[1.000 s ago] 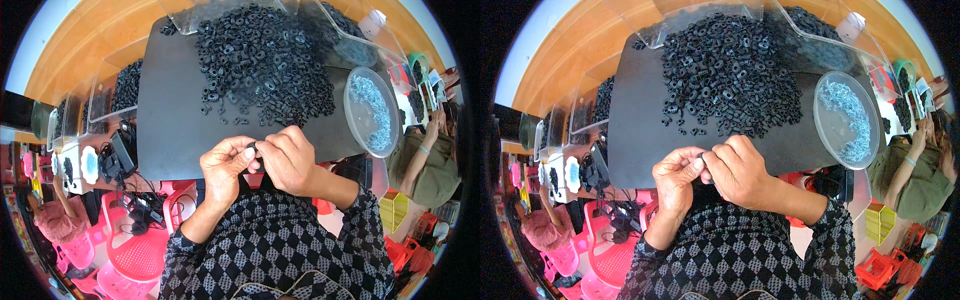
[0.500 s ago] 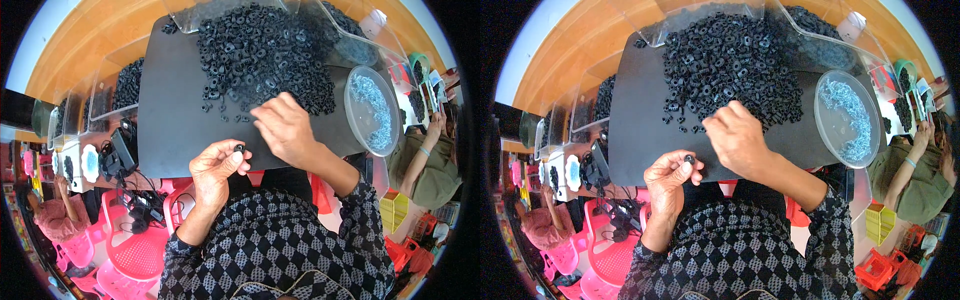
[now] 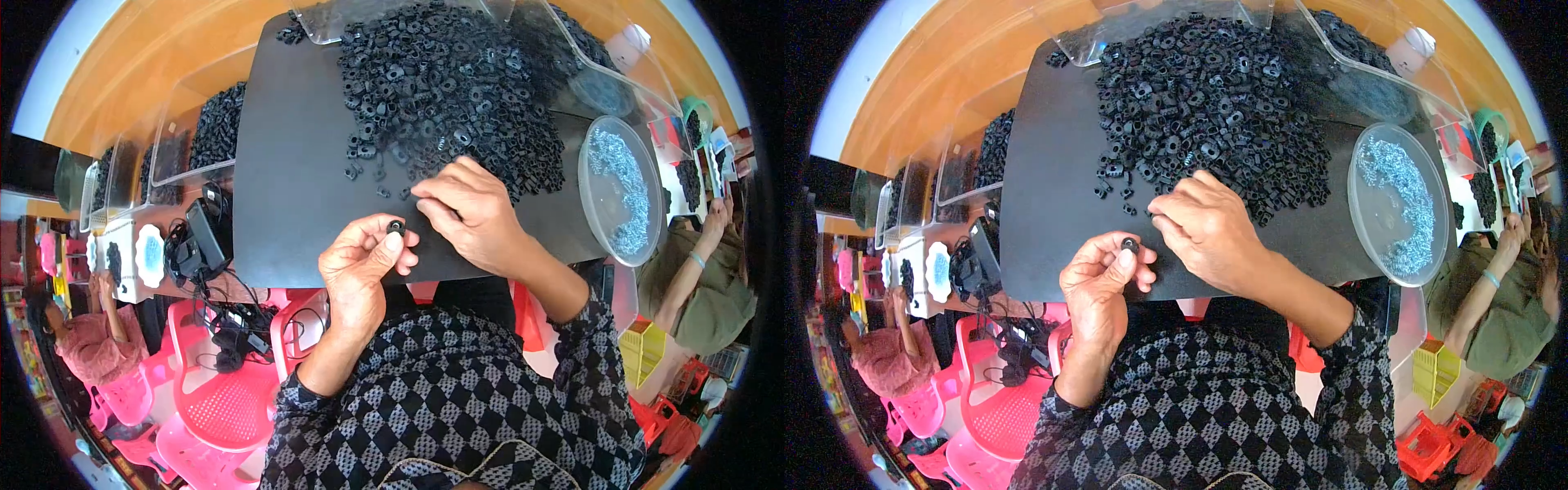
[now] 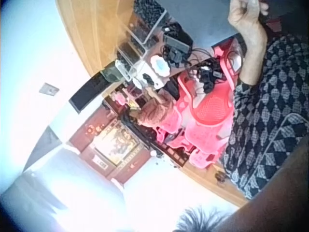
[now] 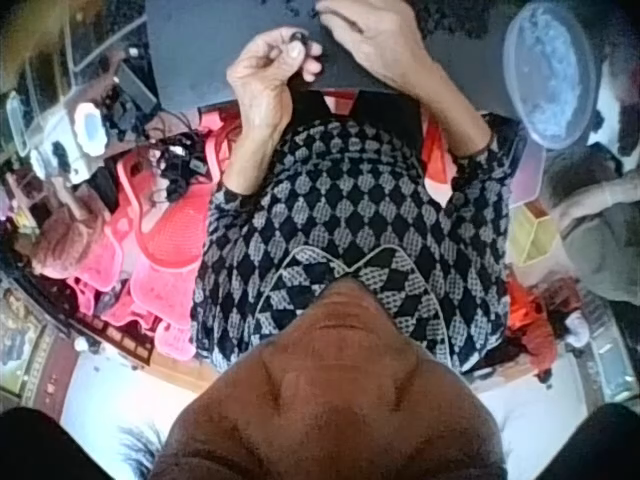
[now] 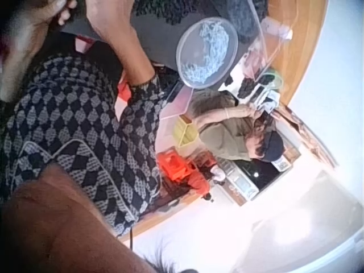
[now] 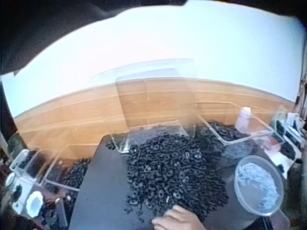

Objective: Manually assembling small black plastic components by inserting metallic grommets/rings into them.

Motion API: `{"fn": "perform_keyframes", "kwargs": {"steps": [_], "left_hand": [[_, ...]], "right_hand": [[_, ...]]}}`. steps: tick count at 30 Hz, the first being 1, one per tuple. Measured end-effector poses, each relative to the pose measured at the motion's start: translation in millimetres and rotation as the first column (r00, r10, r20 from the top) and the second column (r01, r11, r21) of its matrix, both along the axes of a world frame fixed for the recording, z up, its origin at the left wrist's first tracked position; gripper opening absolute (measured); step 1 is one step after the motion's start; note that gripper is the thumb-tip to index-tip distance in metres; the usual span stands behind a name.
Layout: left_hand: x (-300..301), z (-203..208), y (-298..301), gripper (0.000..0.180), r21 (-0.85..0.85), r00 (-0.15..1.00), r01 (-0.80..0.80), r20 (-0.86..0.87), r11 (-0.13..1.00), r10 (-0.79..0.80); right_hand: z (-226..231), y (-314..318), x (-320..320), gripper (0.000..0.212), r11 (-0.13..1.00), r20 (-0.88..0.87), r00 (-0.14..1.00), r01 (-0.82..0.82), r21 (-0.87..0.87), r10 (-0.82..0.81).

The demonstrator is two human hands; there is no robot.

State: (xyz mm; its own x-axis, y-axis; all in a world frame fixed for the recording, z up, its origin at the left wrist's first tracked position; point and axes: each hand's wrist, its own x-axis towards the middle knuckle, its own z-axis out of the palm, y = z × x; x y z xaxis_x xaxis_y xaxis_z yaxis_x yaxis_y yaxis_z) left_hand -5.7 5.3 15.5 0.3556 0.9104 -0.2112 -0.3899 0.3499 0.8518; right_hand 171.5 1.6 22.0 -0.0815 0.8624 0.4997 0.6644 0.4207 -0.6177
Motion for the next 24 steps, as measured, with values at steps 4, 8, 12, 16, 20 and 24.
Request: {"fn": "perform_keyframes", "kwargs": {"steps": [4, 8, 12, 16, 20, 24], "left_hand": [[17.3, 5.4, 2.5, 0.017, 0.024, 0.995, -0.094, 0.012, 0.995, 0.094], [29.1, 2.1, 4.5, 0.017, 0.069, 0.989, -0.136, 0.067, 0.988, 0.131], [35.7, 5.4, 4.8, 0.017, 0.133, 0.981, -0.182, 0.099, 0.974, 0.169], [31.1, 4.9, 2.7, 0.017, 0.194, 0.986, -0.168, 0.022, 0.966, 0.167], [31.2, 9.9, 2.9, 0.018, 0.196, 0.987, -0.16, 0.0, 0.967, 0.163], [31.4, 11.9, 3.6, 0.02, 0.172, 0.991, -0.122, 0.068, 0.977, 0.112]], "right_hand": [[9.4, -12.4, -11.6, 0.01, 0.983, -0.38, 0.921, 0.023, -0.181, -0.091], [7.1, -16.0, -18.1, 0.011, 0.992, -0.331, 0.936, 0.1, -0.078, -0.12], [4.1, -17.9, -21.6, 0.019, 0.978, -0.229, 0.954, 0.205, 0.033, -0.192], [14.2, -18.9, -19.9, 0.022, 0.98, -0.104, 0.983, 0.163, 0.113, -0.151], [14.2, -18.2, -17.9, 0.024, 0.979, -0.119, 0.983, 0.156, 0.131, -0.141], [13.5, -21.8, -18.6, 0.024, 0.975, -0.119, 0.977, 0.193, 0.109, -0.18]]}}
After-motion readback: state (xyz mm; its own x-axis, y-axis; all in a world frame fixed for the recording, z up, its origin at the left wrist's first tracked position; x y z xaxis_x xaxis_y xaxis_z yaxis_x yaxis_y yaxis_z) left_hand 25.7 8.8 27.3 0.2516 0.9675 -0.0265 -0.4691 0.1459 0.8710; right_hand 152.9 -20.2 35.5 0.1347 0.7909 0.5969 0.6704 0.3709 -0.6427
